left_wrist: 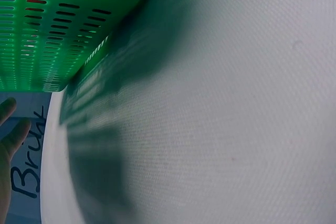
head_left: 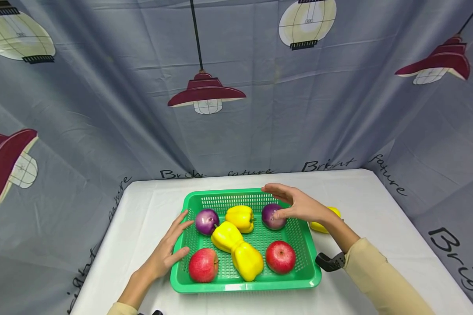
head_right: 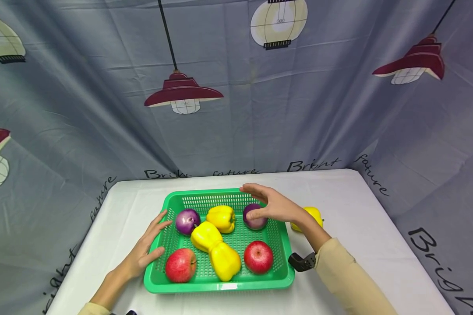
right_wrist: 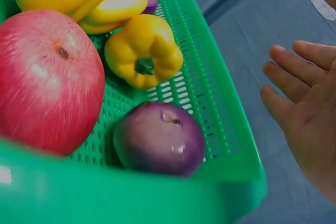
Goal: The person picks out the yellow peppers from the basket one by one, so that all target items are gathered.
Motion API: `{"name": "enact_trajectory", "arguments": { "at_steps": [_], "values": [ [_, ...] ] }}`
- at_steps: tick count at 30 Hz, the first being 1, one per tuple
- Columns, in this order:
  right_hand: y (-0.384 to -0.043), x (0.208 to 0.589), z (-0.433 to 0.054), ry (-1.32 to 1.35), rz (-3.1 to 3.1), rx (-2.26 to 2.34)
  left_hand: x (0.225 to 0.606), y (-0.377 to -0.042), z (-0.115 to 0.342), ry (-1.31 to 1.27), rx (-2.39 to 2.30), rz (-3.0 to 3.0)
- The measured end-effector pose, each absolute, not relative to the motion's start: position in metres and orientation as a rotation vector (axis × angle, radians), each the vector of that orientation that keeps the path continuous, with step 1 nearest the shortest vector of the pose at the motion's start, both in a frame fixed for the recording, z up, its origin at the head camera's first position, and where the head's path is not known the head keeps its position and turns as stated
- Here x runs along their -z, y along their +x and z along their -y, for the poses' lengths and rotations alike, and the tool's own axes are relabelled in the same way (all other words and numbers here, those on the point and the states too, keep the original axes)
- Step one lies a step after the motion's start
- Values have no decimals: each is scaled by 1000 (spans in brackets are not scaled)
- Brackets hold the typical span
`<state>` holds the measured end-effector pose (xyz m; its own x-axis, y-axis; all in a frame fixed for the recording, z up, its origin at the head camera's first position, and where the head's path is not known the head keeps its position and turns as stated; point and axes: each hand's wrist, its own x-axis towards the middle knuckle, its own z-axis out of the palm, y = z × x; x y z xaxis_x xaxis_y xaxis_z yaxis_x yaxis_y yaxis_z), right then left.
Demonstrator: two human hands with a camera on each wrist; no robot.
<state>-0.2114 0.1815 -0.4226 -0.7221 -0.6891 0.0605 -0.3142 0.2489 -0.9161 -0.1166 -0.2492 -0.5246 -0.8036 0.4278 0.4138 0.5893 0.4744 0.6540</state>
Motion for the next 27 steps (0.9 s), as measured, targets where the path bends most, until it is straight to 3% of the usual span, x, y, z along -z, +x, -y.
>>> {"name": "enact_trajectory", "arguments": {
  "at_steps": [27],
  "values": [
    [-237, 455, -126, -920, -2194, 1192, 523, -116, 249, -879, 1226, 2536]
  ]
}}
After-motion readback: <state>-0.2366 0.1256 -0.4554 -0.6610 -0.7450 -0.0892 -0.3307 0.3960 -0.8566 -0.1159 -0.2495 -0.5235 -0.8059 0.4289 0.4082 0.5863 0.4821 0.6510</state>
